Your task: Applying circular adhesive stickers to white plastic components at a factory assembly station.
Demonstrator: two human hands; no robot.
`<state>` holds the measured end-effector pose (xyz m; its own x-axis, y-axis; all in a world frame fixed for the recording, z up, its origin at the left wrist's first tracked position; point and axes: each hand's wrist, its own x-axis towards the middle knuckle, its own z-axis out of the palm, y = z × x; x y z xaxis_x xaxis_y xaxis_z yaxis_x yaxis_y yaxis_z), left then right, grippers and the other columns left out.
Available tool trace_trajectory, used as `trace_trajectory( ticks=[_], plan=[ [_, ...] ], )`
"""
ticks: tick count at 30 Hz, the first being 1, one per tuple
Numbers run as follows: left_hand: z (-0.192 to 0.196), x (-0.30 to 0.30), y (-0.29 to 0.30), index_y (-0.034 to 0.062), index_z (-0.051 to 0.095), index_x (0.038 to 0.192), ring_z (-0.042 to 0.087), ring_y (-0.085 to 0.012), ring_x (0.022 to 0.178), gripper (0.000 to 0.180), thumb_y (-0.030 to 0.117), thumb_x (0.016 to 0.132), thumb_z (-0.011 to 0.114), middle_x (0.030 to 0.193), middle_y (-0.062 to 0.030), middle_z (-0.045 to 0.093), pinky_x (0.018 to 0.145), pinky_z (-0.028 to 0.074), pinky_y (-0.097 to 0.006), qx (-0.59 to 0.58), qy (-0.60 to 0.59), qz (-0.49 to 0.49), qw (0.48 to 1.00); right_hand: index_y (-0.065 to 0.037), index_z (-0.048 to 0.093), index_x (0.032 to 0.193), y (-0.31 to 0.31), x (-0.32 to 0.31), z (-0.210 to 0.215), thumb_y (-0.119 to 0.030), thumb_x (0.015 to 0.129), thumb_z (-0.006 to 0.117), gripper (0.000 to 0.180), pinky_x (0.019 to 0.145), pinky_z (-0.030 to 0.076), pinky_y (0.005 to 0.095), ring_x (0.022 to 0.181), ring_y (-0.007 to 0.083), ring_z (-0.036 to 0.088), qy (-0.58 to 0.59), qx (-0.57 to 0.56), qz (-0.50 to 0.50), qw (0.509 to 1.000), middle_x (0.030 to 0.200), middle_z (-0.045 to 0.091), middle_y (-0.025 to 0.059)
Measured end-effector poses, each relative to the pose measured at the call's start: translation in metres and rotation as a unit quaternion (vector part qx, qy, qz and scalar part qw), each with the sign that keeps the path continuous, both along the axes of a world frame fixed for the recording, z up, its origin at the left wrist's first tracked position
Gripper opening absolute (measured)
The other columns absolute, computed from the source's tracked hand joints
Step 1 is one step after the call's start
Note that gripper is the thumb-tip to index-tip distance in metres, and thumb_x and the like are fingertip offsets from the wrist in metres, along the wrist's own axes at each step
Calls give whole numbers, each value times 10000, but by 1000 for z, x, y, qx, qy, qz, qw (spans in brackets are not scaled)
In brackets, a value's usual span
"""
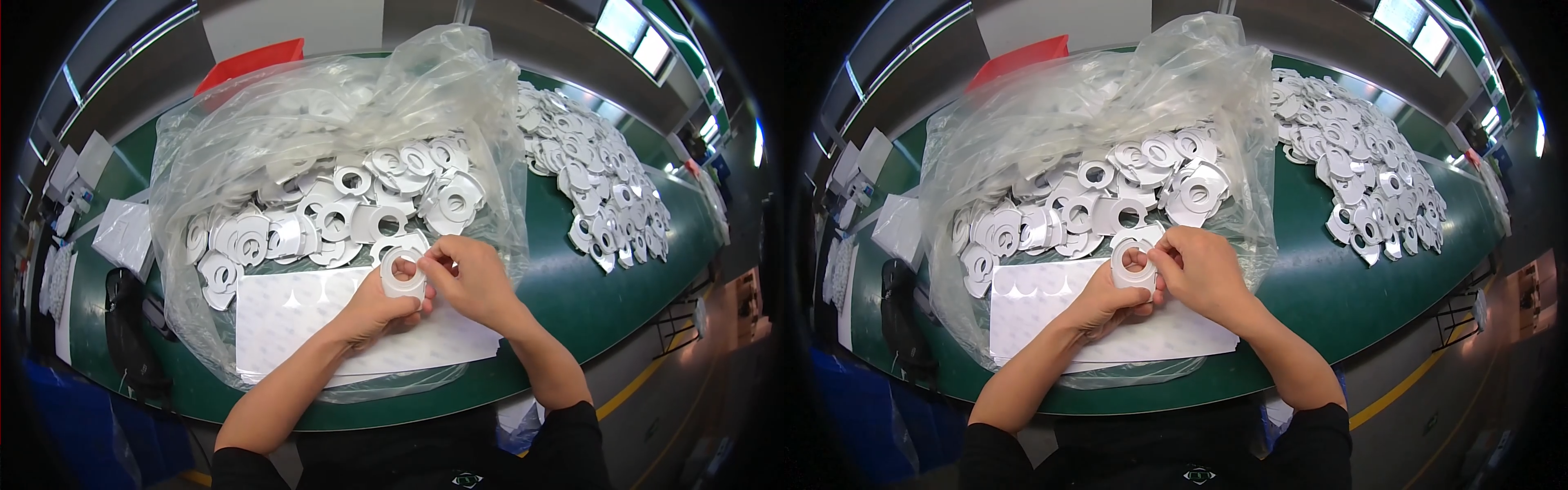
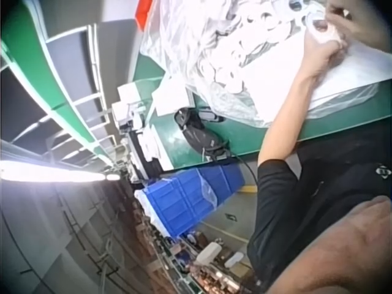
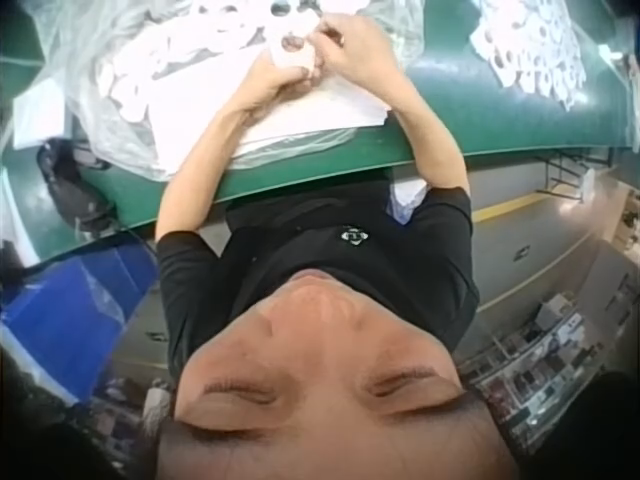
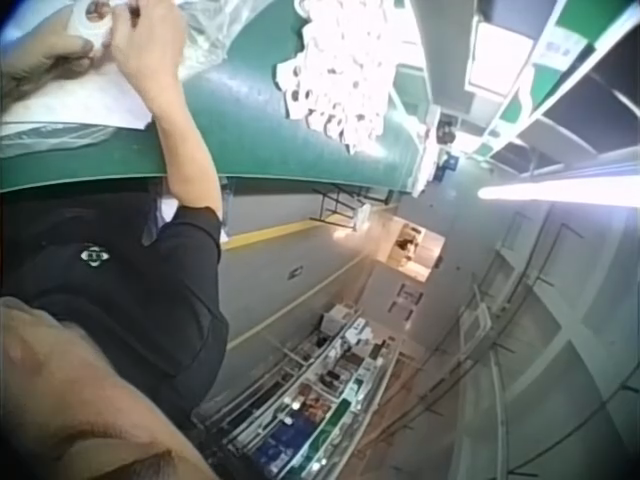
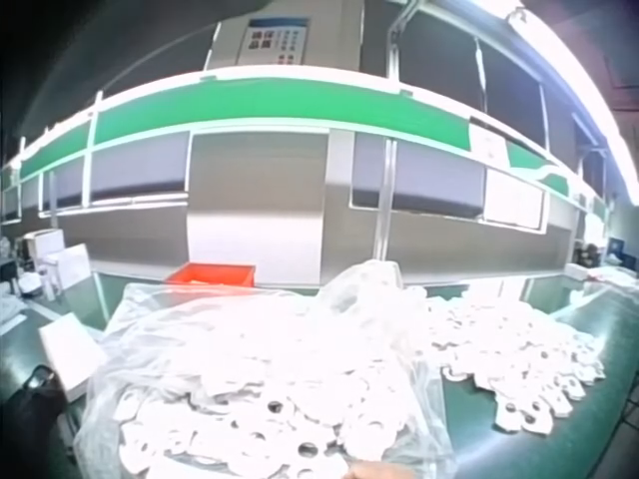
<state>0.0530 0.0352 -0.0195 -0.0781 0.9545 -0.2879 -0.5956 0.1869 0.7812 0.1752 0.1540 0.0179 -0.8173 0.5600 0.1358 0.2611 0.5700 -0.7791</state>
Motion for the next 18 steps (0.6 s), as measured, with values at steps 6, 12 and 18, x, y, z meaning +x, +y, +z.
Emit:
trace_trajectory(
  ticks=[6,12,18],
  plan=[
    [-6,-6,-2,65,423,1142,573,-134,789,422,19,751,575,965,-75,557,613,449,-237,10,-20,-42,999,-14,592,728,-1,-5,-10,-216,850,600,236,523,440,311,558,199,600,-12,-22,-25,999,585,592,82],
    [7,-2,-3,47,317,1325,509,-186,1093,569,230,864,595,1158,-112,528,859,451,-329,98,-90,16,991,-29,611,827,46,10,-3,-203,899,585,191,490,375,200,587,47,487,93,-138,-30,986,667,549,-2],
    [7,-23,-1,26,548,1103,537,-264,1057,259,87,852,565,1136,-125,562,878,427,-348,161,549,172,801,-50,561,1131,103,45,18,-233,941,539,265,580,406,173,700,41,479,499,-368,-214,755,918,581,-10]
  ],
)
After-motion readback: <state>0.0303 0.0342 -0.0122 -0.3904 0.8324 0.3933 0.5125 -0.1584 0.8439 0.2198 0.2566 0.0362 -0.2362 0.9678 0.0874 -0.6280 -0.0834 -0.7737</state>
